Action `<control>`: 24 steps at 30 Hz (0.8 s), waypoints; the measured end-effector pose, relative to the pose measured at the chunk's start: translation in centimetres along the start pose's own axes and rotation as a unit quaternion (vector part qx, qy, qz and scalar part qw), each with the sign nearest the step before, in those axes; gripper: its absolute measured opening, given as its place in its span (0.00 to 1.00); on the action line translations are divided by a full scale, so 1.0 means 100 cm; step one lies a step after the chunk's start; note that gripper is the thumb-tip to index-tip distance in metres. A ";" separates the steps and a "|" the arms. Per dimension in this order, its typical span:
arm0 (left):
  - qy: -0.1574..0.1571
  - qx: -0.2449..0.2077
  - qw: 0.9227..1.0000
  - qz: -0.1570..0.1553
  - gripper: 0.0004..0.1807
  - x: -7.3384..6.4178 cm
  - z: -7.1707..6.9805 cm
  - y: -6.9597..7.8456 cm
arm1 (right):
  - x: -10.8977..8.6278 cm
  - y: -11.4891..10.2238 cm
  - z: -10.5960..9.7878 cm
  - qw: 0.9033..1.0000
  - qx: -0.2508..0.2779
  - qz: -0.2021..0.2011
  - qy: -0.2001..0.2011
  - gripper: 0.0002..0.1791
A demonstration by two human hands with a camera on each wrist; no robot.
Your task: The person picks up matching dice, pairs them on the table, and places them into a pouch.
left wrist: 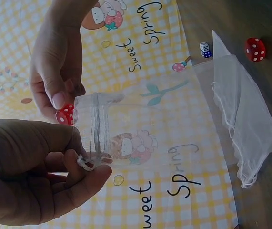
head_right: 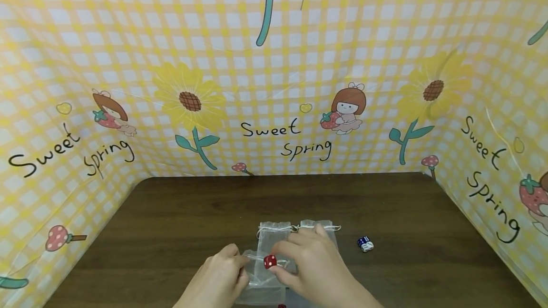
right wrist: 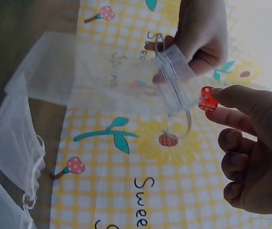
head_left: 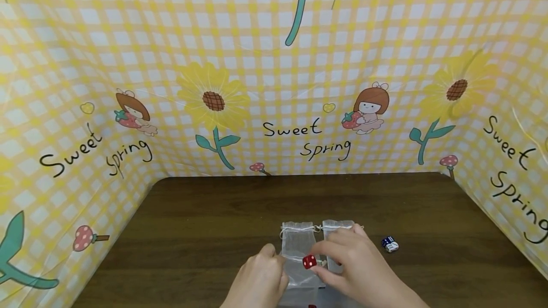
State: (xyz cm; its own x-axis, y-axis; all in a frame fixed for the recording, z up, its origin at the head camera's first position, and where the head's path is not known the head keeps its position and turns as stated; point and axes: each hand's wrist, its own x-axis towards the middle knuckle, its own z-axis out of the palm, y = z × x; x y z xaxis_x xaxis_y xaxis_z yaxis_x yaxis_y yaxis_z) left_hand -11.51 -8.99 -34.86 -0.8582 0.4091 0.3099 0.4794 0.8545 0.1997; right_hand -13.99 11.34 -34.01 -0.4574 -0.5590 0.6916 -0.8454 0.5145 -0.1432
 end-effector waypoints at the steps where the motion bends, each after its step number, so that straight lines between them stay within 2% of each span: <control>1: -0.004 -0.002 1.000 -0.001 0.03 0.001 0.000 0.000 | 0.000 -0.001 0.001 1.000 -0.001 0.002 -0.006 0.08; 6: -0.013 -0.008 1.000 -0.003 0.03 0.002 -0.002 0.002 | 0.001 -0.005 0.006 1.000 -0.016 -0.003 -0.024 0.10; 11: 0.004 -0.004 1.000 0.007 0.02 0.002 -0.001 0.003 | 0.000 -0.005 0.009 0.999 -0.036 -0.004 -0.033 0.11; 18: 0.011 0.004 1.000 0.011 0.03 0.002 -0.001 0.004 | -0.001 -0.004 0.011 0.998 -0.049 0.002 -0.042 0.11; 24: 0.040 0.010 0.999 0.008 0.03 0.003 -0.002 0.004 | -0.002 -0.004 0.011 0.998 -0.051 0.002 -0.043 0.11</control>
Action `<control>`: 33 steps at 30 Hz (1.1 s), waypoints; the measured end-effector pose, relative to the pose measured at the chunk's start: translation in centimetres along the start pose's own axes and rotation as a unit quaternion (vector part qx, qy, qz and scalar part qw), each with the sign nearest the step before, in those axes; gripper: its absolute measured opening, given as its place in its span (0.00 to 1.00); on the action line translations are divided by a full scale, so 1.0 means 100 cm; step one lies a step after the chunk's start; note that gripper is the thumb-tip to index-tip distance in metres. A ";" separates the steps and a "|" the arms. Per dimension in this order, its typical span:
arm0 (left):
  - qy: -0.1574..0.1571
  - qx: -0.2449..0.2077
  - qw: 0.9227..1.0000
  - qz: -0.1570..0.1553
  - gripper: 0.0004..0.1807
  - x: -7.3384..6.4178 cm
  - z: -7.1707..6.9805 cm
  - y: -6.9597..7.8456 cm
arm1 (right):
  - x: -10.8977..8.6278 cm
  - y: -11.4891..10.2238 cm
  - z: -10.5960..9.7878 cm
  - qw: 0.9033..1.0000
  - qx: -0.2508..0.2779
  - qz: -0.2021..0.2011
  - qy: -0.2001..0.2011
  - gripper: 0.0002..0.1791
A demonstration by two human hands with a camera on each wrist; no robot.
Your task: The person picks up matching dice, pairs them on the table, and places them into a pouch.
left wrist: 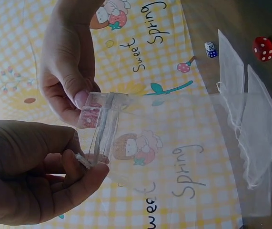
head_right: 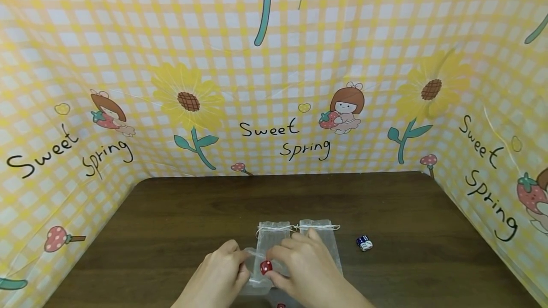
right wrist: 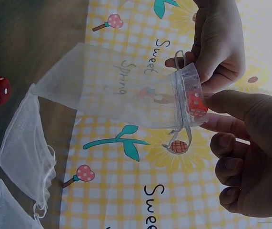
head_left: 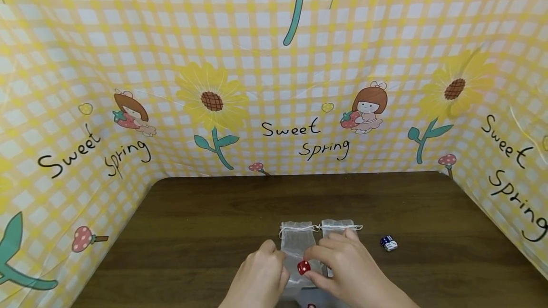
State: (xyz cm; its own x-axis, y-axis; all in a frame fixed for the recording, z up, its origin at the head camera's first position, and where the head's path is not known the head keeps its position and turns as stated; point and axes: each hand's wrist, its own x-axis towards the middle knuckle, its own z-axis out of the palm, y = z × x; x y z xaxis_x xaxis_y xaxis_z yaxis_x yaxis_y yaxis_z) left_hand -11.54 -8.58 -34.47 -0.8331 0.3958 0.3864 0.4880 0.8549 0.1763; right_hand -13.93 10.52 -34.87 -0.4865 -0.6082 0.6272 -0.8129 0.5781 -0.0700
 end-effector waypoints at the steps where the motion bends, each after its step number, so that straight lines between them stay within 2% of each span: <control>1: 0.004 -0.001 1.000 -0.001 0.02 0.000 0.000 0.000 | 0.000 0.000 0.000 1.000 0.000 0.001 -0.002 0.11; 7: 0.023 -0.010 1.000 -0.003 0.02 0.000 -0.002 0.001 | 0.000 0.000 0.000 1.000 0.003 0.014 -0.012 0.11; 10: 0.016 -0.019 1.000 -0.010 0.03 0.000 -0.004 0.001 | 0.000 0.000 -0.001 1.000 0.012 0.016 -0.011 0.11; 14: 0.000 -0.032 0.999 -0.023 0.06 0.001 -0.008 -0.001 | -0.001 0.002 -0.003 0.999 0.034 0.021 0.009 0.08; 18: 0.022 -0.032 0.999 -0.021 0.05 0.001 -0.009 -0.002 | -0.003 0.009 -0.006 0.998 0.041 0.034 0.042 0.06; 21: 0.039 -0.034 0.998 -0.021 0.03 0.001 -0.009 -0.003 | -0.006 0.018 -0.007 0.997 0.032 0.053 0.051 0.07; 23: 0.044 -0.039 0.998 -0.023 0.04 0.000 -0.010 -0.004 | -0.009 0.024 -0.004 0.996 0.029 0.069 0.038 0.10; 26: 0.048 -0.047 0.997 -0.027 0.06 0.000 -0.012 -0.004 | -0.017 0.030 0.008 0.995 0.032 0.089 -0.007 0.09; 31: 0.060 -0.055 0.996 -0.028 0.08 0.000 -0.014 -0.003 | -0.034 0.034 0.035 0.993 0.040 0.078 -0.085 0.07; 33: 0.064 -0.057 0.996 -0.029 0.08 0.000 -0.015 -0.002 | -0.040 0.033 0.044 0.988 0.053 0.078 -0.119 0.08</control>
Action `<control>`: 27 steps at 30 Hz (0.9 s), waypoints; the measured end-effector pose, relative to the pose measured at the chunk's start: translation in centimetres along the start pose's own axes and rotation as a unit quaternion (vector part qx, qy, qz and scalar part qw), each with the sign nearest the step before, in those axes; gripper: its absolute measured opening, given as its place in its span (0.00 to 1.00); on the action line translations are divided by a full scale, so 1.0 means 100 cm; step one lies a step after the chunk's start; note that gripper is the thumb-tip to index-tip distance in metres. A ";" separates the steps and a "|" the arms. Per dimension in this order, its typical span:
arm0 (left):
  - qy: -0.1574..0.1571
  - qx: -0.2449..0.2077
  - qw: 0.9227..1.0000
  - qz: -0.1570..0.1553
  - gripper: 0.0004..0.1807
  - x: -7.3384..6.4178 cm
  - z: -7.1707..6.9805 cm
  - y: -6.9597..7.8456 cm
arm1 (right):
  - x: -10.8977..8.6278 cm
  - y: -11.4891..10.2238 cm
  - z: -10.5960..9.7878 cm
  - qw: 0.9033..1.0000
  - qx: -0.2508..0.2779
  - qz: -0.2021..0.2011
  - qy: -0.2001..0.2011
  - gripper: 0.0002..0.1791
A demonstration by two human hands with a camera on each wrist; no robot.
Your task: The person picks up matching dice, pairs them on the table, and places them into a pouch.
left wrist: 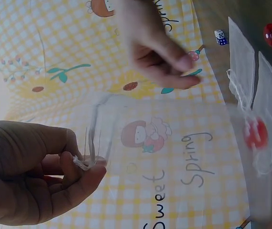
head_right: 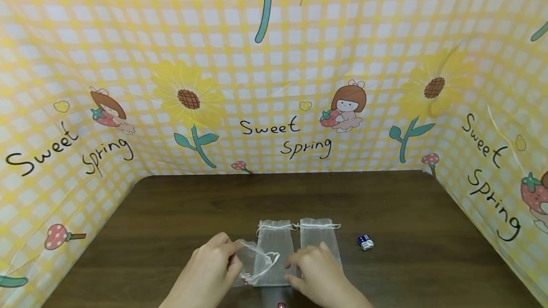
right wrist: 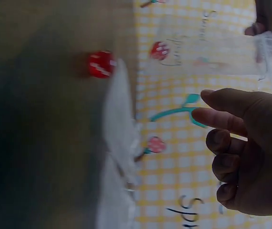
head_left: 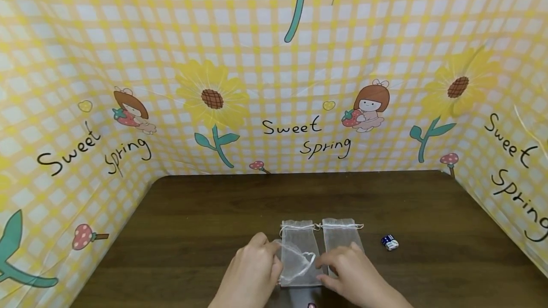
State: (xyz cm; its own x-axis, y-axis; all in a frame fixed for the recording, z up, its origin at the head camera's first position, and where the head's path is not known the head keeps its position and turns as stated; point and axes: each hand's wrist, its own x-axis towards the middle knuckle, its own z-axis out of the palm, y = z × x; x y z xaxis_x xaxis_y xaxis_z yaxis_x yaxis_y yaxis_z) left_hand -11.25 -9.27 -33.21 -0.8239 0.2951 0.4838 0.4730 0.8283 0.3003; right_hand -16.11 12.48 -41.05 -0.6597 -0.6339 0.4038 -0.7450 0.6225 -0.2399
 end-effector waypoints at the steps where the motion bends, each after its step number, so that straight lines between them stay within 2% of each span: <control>1: 0.001 0.000 1.000 -0.001 0.07 0.000 0.000 0.000 | -0.001 0.000 0.004 1.000 0.012 0.006 -0.020 0.08; 4: 0.004 0.001 1.000 -0.004 0.06 -0.001 -0.001 -0.002 | -0.003 -0.001 0.017 0.997 0.031 0.014 -0.069 0.08; 8: 0.010 0.009 1.000 -0.005 0.06 -0.001 -0.001 -0.004 | -0.004 0.000 0.033 0.994 0.025 0.000 -0.104 0.09; 12: 0.004 0.013 1.000 -0.006 0.06 -0.002 0.000 -0.005 | -0.005 0.001 0.044 0.992 0.003 -0.016 -0.122 0.11; 17: 0.000 0.012 1.000 -0.010 0.07 -0.003 0.000 -0.007 | -0.006 0.001 0.049 0.993 -0.014 -0.039 -0.113 0.08; 27: -0.011 0.006 1.000 -0.013 0.08 -0.002 0.000 -0.007 | -0.009 0.000 0.051 0.991 -0.027 -0.048 -0.119 0.05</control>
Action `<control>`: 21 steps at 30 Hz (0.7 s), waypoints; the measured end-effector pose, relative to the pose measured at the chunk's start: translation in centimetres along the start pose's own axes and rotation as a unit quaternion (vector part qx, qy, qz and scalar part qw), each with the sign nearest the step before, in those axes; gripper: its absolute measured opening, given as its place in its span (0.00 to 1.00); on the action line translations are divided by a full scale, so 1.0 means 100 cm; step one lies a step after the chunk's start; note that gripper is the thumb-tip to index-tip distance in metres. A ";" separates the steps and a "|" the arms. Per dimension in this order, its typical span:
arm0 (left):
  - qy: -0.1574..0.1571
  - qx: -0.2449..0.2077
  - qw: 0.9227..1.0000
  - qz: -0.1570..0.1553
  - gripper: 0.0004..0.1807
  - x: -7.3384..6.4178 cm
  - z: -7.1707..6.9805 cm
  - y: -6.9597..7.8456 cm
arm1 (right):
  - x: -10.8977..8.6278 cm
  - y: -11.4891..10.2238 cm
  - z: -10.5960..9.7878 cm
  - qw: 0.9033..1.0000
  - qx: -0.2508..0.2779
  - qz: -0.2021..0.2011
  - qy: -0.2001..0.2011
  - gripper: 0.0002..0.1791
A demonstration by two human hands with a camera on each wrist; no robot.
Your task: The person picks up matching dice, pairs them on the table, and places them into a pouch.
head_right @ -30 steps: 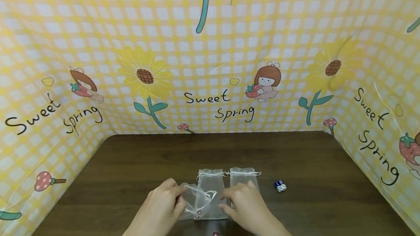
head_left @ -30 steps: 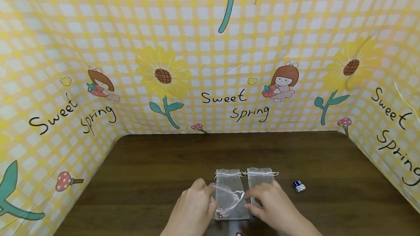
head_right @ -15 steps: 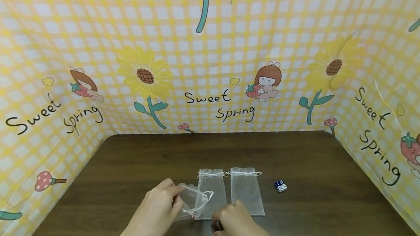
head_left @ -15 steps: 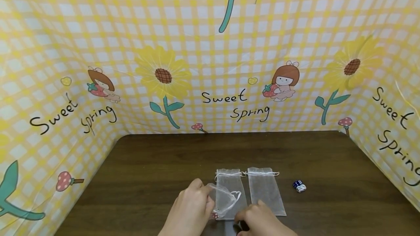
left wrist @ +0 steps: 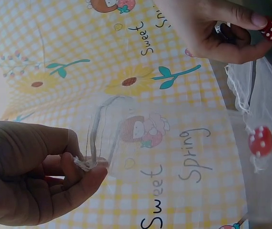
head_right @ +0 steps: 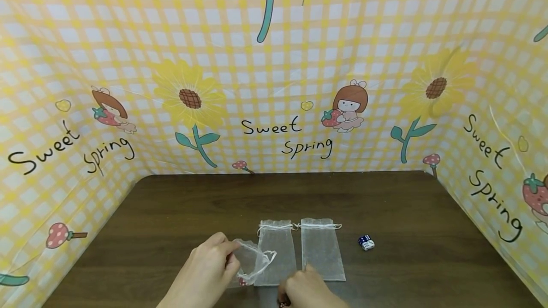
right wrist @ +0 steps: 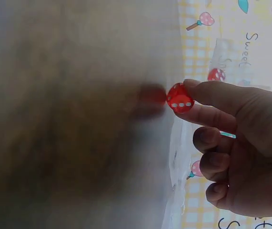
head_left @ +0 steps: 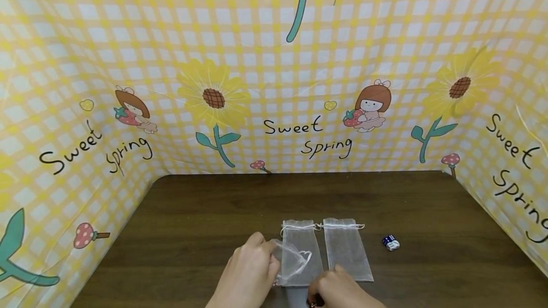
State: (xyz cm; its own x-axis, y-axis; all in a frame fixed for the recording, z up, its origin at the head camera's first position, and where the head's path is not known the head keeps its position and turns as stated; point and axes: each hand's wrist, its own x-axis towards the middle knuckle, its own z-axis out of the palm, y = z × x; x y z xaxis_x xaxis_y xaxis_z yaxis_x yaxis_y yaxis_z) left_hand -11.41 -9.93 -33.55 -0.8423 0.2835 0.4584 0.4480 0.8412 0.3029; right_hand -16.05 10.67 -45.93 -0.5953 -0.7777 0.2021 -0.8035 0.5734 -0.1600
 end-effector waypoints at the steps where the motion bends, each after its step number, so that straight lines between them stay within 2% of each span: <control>1: 0.000 0.000 1.000 0.001 0.08 0.000 0.000 0.000 | 0.000 0.000 0.001 1.000 0.000 -0.002 0.001 0.05; 8: 0.006 -0.001 1.000 0.007 0.08 0.001 0.000 0.002 | -0.003 0.001 -0.006 1.000 0.002 -0.015 0.021 0.05; 14: 0.001 -0.002 1.000 0.002 0.07 0.002 -0.001 0.003 | -0.006 0.003 -0.027 0.997 0.061 0.028 0.031 0.05; 21: -0.013 -0.003 1.000 0.007 0.08 0.001 0.003 0.002 | -0.009 0.005 -0.048 0.993 0.019 0.024 0.114 0.06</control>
State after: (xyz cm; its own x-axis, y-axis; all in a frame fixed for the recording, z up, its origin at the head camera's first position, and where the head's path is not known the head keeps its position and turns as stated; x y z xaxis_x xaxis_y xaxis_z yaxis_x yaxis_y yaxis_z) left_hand -11.46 -9.59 -33.70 -0.8432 0.3084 0.4403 0.4622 0.8342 0.3008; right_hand -15.99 12.92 -41.54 -0.6235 -0.6681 0.4060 -0.7752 0.5956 -0.2104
